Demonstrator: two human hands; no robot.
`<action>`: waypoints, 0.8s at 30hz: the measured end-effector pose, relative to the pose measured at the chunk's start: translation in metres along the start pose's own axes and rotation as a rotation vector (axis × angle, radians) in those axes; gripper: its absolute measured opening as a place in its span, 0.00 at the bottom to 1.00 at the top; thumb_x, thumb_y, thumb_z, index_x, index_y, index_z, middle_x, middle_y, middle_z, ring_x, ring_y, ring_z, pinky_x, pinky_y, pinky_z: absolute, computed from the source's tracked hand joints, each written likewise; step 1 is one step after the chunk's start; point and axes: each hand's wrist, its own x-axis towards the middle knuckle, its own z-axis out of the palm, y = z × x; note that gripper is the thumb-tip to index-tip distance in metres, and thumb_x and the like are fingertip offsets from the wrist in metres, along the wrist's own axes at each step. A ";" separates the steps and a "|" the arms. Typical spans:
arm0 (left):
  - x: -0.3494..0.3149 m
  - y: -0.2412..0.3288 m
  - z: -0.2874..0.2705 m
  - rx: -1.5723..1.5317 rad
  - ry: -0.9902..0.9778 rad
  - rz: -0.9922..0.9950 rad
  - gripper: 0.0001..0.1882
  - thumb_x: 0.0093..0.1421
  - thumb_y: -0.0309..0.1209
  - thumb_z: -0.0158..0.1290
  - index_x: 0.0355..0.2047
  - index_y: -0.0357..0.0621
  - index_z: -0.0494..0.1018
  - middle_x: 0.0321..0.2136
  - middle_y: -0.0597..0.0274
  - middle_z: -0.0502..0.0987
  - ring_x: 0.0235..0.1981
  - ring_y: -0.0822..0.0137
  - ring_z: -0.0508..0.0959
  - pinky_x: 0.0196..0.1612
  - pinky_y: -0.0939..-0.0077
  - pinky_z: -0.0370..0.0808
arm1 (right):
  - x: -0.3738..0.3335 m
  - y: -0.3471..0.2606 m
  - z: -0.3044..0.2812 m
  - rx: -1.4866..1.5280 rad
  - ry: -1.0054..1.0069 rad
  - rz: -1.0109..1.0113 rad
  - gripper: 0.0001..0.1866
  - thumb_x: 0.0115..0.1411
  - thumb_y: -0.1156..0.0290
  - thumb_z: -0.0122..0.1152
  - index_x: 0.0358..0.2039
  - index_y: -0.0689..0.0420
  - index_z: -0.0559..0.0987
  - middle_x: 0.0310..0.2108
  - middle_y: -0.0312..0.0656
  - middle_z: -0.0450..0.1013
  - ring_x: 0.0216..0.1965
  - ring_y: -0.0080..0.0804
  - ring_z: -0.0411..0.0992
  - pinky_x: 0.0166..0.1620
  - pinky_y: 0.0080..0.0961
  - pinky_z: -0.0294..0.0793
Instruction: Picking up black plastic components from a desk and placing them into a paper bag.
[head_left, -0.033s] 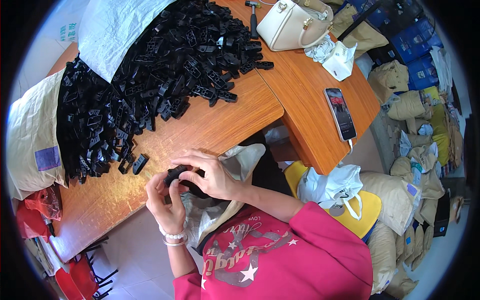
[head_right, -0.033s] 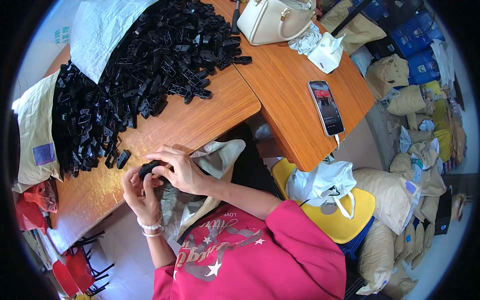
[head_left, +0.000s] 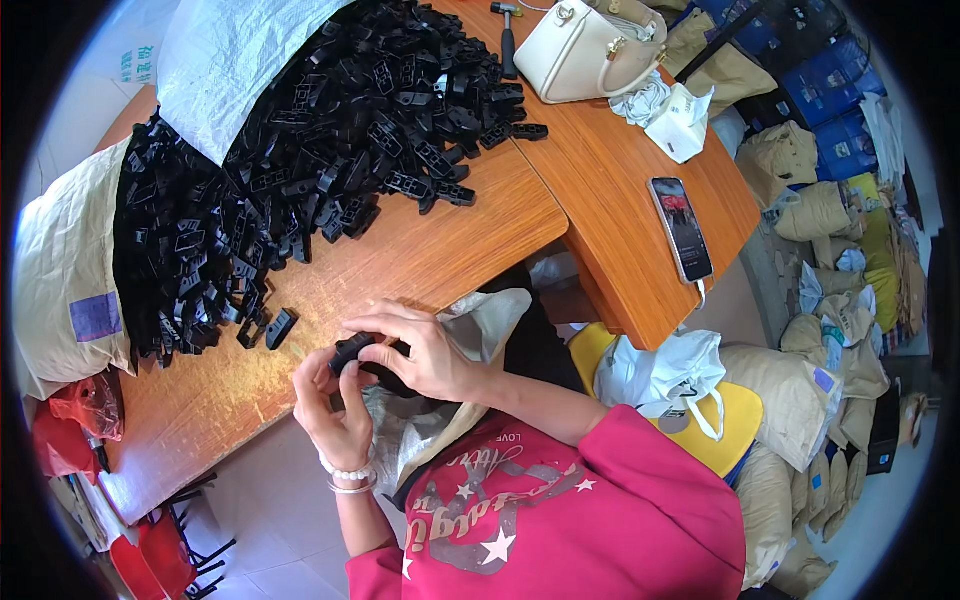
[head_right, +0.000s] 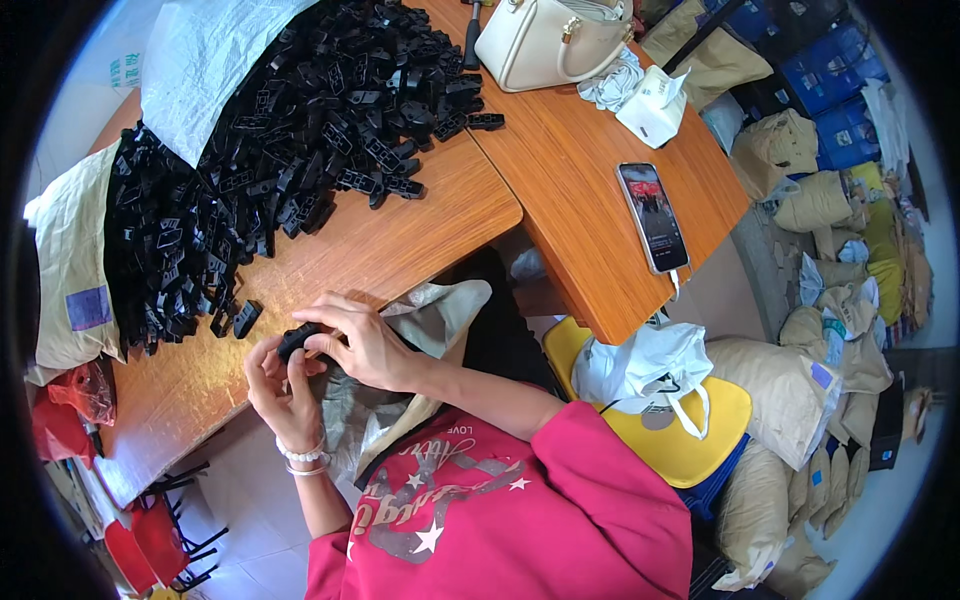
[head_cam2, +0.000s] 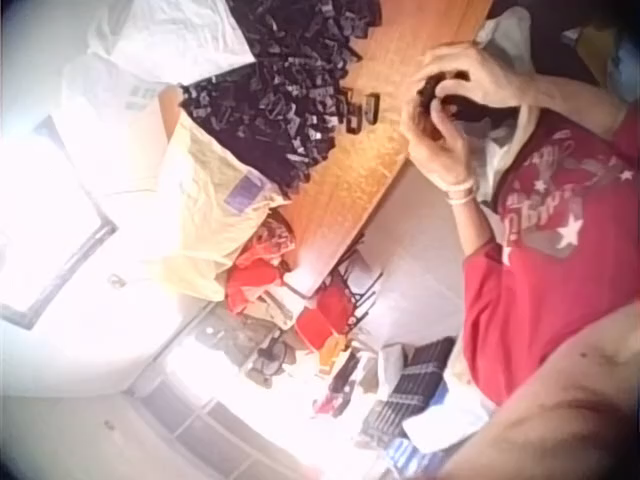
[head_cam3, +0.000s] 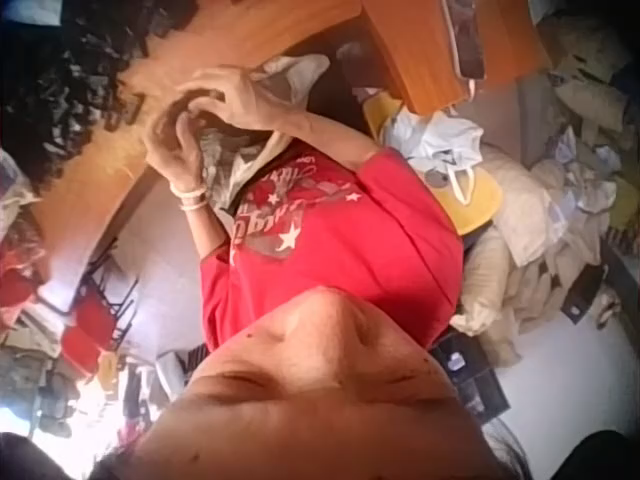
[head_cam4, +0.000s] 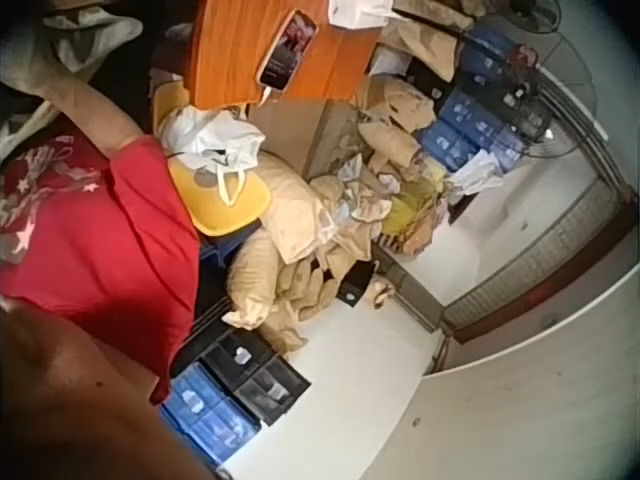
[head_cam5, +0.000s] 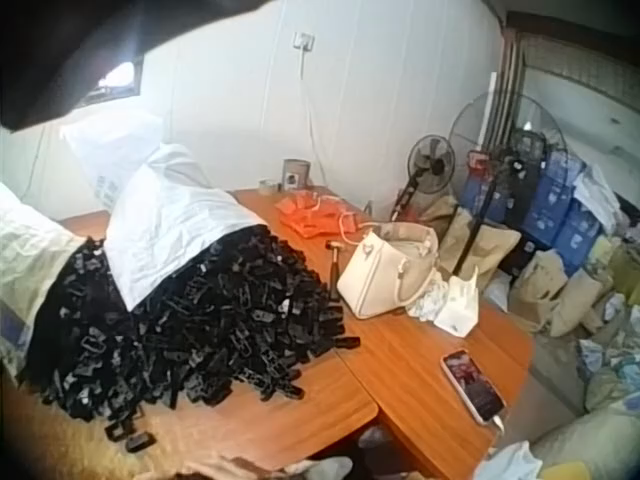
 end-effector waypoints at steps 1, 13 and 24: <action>-0.002 0.002 0.000 0.021 0.014 -0.009 0.15 0.57 0.16 0.51 0.45 0.35 0.67 0.31 0.53 0.78 0.28 0.69 0.80 0.31 0.81 0.76 | -0.001 0.002 0.001 -0.022 0.006 -0.044 0.15 0.54 0.78 0.61 0.44 0.62 0.77 0.37 0.46 0.74 0.39 0.39 0.73 0.44 0.31 0.72; 0.050 -0.054 -0.075 0.852 0.153 0.164 0.16 0.53 0.30 0.61 0.42 0.42 0.74 0.42 0.56 0.71 0.26 0.64 0.73 0.33 0.72 0.72 | 0.013 0.008 -0.034 -0.144 -0.354 -0.030 0.10 0.54 0.70 0.65 0.35 0.61 0.81 0.34 0.40 0.74 0.30 0.25 0.73 0.35 0.22 0.73; 0.046 -0.043 -0.044 0.879 0.198 0.254 0.06 0.54 0.24 0.57 0.33 0.40 0.74 0.36 0.55 0.71 0.31 0.57 0.75 0.32 0.66 0.73 | 0.077 0.059 -0.059 -0.806 0.287 -0.134 0.27 0.58 0.63 0.60 0.58 0.53 0.67 0.59 0.64 0.54 0.64 0.62 0.48 0.64 0.50 0.51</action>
